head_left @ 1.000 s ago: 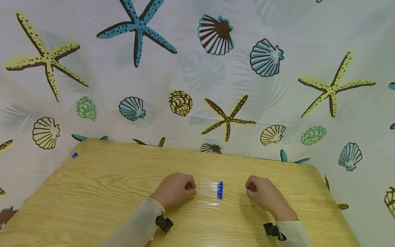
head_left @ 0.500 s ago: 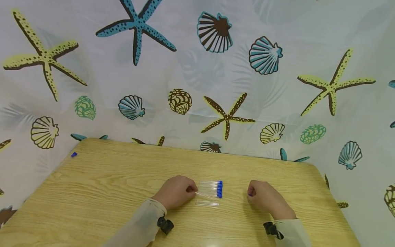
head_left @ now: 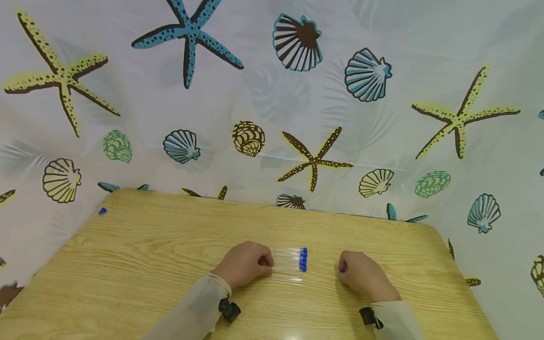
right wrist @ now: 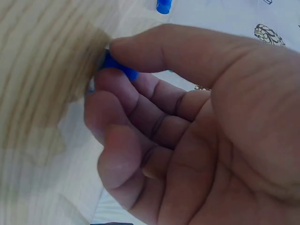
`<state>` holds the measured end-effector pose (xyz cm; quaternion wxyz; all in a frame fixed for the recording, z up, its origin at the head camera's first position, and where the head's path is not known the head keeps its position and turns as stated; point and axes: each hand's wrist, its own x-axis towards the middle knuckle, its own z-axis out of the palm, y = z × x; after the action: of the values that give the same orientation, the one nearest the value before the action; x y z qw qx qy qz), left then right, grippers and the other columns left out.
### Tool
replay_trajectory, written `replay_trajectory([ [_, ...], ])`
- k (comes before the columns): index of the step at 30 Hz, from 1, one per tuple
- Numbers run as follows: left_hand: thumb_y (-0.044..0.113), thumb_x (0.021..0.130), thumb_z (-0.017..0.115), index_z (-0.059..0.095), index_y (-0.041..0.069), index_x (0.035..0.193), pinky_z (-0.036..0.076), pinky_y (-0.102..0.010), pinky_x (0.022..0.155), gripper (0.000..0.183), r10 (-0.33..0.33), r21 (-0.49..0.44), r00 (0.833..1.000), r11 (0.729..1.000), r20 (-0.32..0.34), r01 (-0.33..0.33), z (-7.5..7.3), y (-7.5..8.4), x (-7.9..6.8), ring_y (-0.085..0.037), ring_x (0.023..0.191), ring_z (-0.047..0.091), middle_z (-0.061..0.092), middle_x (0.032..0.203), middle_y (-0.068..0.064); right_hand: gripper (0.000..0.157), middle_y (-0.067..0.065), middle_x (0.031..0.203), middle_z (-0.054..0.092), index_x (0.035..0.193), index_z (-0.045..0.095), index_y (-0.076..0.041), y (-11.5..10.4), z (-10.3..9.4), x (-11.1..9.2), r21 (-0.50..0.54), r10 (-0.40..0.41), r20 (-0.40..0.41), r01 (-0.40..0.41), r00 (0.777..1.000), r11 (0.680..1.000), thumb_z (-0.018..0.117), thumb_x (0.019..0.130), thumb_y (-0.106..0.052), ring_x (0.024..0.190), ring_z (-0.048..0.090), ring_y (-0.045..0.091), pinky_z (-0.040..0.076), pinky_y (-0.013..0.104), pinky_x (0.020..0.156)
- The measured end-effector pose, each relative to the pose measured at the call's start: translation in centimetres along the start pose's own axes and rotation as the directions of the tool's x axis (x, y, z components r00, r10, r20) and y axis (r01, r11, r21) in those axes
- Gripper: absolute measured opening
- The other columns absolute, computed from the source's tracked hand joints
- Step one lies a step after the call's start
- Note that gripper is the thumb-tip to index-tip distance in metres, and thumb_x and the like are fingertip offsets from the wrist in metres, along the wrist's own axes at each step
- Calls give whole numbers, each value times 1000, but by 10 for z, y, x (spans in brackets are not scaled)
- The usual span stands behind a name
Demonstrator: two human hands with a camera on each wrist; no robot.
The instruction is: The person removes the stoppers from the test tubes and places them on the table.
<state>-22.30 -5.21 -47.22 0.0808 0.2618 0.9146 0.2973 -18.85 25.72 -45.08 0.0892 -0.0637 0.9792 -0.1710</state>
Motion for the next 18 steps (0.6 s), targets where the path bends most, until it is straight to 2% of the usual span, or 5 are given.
replay_trajectory([
  [7, 20, 90, 82, 76, 23, 87, 52, -32, 69, 7, -6, 8, 1000, 1000, -5, 6, 2, 1, 0, -4, 70, 59, 66, 79, 15, 11, -2, 82, 62, 88, 65, -12, -1, 1, 1, 7, 15, -7, -15, 1000, 1000, 74, 91, -7, 72, 52, 15, 48, 36, 68],
  [13, 16, 90, 81, 78, 21, 89, 53, -33, 71, 6, -12, 8, 1000, 1000, -6, 12, 2, 1, 0, -4, 72, 60, 67, 81, 13, 9, -2, 82, 62, 89, 65, -12, -1, 0, 1, 40, 31, 19, -32, 999, 999, 73, 91, -7, 71, 52, 16, 47, 36, 69],
  [18, 16, 91, 80, 78, 20, 89, 53, -33, 71, 5, -10, 1, 1000, 1000, 0, 10, 1, 1, 0, -5, 72, 60, 67, 81, 13, 8, -1, 87, 65, 97, 67, -10, -1, -7, -1, 69, 32, 26, -34, 999, 997, 73, 92, -10, 75, 56, 15, 51, 38, 73],
])
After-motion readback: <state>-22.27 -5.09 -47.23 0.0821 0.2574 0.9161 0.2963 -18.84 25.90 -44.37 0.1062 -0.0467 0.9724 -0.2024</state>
